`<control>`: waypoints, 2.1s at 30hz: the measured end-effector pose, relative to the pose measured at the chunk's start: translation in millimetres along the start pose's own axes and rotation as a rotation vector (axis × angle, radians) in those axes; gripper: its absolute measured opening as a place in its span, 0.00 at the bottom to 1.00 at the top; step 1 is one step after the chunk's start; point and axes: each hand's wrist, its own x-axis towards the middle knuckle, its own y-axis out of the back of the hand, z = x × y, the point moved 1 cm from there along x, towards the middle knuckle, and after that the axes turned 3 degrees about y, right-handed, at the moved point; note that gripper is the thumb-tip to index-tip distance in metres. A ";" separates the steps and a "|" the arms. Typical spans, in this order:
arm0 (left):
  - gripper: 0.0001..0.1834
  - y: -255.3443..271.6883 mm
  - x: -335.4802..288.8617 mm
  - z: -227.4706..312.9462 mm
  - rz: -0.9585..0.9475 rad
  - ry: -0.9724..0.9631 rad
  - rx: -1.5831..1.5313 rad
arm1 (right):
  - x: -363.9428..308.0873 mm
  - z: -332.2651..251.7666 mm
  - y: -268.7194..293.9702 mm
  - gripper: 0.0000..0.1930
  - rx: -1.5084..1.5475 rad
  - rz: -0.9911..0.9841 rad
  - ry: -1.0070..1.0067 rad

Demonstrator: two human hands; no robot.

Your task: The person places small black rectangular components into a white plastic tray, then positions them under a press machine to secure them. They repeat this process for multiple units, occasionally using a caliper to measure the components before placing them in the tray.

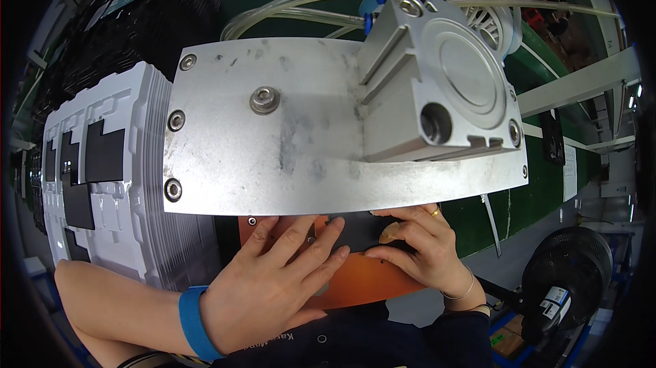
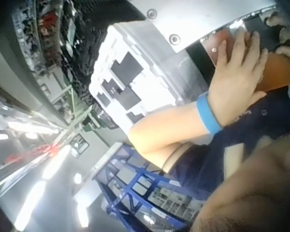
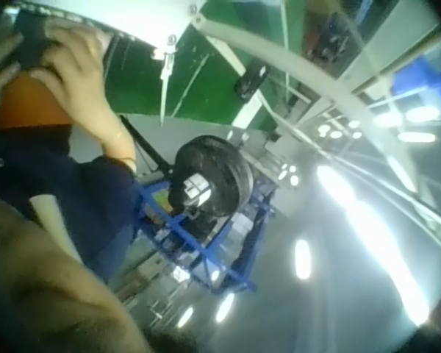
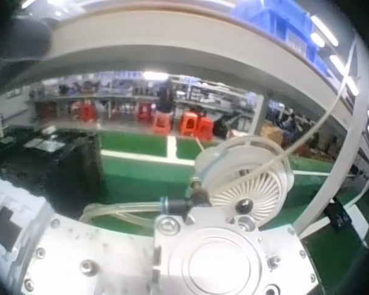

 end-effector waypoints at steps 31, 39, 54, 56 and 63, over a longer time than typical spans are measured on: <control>0.40 -1.7 1.2 -1.1 -0.010 -0.005 -0.036 | -3.2 2.9 -0.6 0.15 0.024 -0.015 -0.033; 0.40 -0.4 -0.4 0.4 -0.029 0.014 -0.050 | -3.2 3.7 -1.3 0.14 0.054 -0.017 -0.013; 0.39 0.1 0.0 1.4 -0.039 0.024 -0.073 | -4.4 4.0 -0.9 0.15 0.026 -0.022 -0.005; 0.39 0.6 0.3 1.8 -0.034 0.024 -0.065 | -4.0 4.1 -1.0 0.14 0.027 -0.023 -0.004; 0.39 2.4 0.9 1.7 -0.038 0.021 -0.063 | -3.6 4.0 -1.0 0.14 0.023 -0.018 0.002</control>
